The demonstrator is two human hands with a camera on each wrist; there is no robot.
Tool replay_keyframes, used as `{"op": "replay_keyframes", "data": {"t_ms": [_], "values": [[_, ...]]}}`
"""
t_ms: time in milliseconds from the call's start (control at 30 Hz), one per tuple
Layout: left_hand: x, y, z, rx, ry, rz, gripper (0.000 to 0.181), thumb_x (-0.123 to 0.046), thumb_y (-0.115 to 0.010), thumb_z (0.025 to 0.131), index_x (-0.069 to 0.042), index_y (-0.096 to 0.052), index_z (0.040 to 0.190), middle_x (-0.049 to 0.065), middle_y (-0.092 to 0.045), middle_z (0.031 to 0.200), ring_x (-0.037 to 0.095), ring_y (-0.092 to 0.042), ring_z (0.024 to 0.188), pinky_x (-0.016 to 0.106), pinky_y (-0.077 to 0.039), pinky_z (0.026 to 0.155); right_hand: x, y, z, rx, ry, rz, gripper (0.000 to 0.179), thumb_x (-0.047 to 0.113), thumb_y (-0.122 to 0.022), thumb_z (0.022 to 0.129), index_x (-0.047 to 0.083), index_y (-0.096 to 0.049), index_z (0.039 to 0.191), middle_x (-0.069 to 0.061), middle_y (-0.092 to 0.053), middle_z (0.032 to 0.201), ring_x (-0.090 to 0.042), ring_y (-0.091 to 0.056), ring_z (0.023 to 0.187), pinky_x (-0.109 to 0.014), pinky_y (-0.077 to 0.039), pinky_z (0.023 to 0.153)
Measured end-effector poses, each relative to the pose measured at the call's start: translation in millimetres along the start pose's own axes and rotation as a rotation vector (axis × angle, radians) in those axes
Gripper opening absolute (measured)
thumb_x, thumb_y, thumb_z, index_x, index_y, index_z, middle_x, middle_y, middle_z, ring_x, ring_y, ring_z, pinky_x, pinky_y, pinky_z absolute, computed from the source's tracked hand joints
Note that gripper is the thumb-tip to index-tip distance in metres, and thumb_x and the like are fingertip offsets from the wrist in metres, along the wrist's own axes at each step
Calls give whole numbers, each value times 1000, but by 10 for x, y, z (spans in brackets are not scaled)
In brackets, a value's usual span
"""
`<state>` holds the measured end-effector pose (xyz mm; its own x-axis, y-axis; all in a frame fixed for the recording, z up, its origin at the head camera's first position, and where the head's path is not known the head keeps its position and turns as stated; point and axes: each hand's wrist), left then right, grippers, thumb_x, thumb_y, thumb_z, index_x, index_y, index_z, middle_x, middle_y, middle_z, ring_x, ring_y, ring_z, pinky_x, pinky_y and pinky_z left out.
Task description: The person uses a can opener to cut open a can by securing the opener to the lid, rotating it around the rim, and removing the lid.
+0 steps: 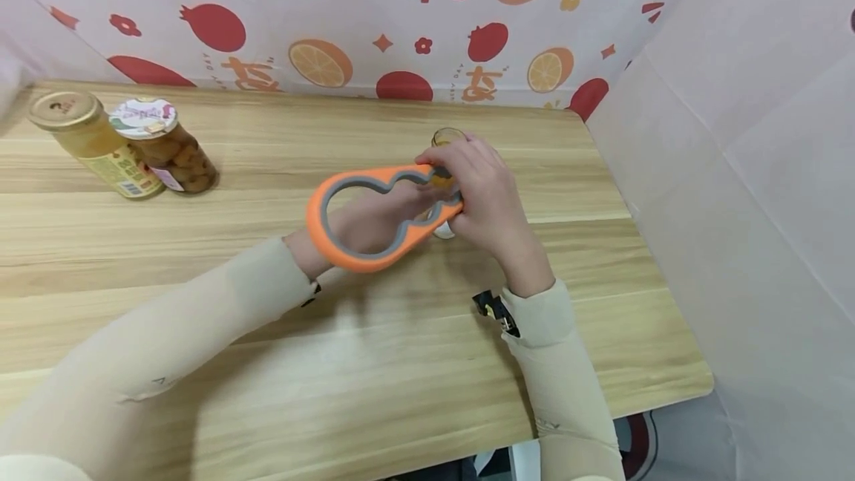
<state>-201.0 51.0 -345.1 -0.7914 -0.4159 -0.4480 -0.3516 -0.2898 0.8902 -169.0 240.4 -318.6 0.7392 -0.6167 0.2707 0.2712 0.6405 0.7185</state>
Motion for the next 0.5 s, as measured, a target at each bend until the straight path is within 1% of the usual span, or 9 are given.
{"op": "replay_keyframes", "data": {"t_ms": [33,100,133,200,233,267,300,433,500], "values": [[15,33,-8,4,15,-116,36,-19,-60,99,-8,-53,132,4,-58,124,17,-53,104,28,-44,92,0,-2,-3,1,-3,-11,48,-10,-70,72,7,-65,116,-8,-68,105,-25,-56,91,-43,-39,110],[47,125,-68,-31,62,-124,41,-20,-67,95,-13,-55,133,1,-60,122,16,-55,104,30,-46,91,2,0,-2,-5,-14,-22,52,-10,-68,71,6,-63,120,-10,-67,105,-26,-57,92,-41,-44,102],[78,195,-127,-70,102,-217,47,-21,-72,92,-15,-54,135,0,-61,125,15,-57,109,32,-47,93,1,-2,-5,-8,-22,-26,54,-11,-66,71,6,-62,122,-11,-66,105,-27,-57,93,-41,-45,97],[134,338,-284,-133,182,-190,59,-21,-77,88,-19,-52,141,1,-60,134,20,-56,119,41,-47,98,3,-3,-11,-17,-39,-29,57,-12,-63,70,5,-60,125,-13,-64,105,-27,-59,96,-39,-47,88],[169,399,-382,-166,227,-156,62,-23,-78,87,-22,-51,143,1,-60,134,22,-58,118,43,-48,97,2,-5,-16,-20,-48,-28,59,-12,-61,69,5,-60,125,-13,-64,105,-27,-60,97,-38,-48,85],[207,466,-507,-207,277,-89,65,-26,-80,86,-25,-50,144,2,-61,134,24,-60,116,45,-49,95,1,-11,-11,-24,-55,-24,60,-13,-60,68,5,-60,125,-13,-64,105,-27,-60,97,-38,-49,85],[243,518,-635,-243,316,-70,68,-28,-79,86,-25,-48,146,4,-59,138,26,-60,119,48,-49,96,2,-17,-7,-28,-61,-19,61,-13,-60,67,5,-60,125,-13,-64,106,-27,-61,97,-38,-49,84],[358,720,-1115,-355,433,-93,75,-32,-77,89,-28,-38,153,9,-55,144,33,-61,117,53,-52,92,3,-36,-13,-40,-82,-6,65,-15,-60,64,5,-60,126,-14,-65,109,-25,-61,98,-36,-49,83],[378,842,-1318,-416,459,-116,78,-29,-77,88,-30,-35,154,9,-54,145,35,-60,117,52,-53,89,4,-39,-18,-48,-93,6,66,-15,-61,64,5,-60,127,-13,-66,112,-25,-60,99,-36,-48,82]]}}
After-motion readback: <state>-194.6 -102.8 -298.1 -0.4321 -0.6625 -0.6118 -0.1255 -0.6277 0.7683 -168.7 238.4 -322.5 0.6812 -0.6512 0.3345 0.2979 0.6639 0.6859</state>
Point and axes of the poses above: each hand's wrist, its own z-axis towards the middle knuckle, its own y-axis out of the back of the hand, x = y × z
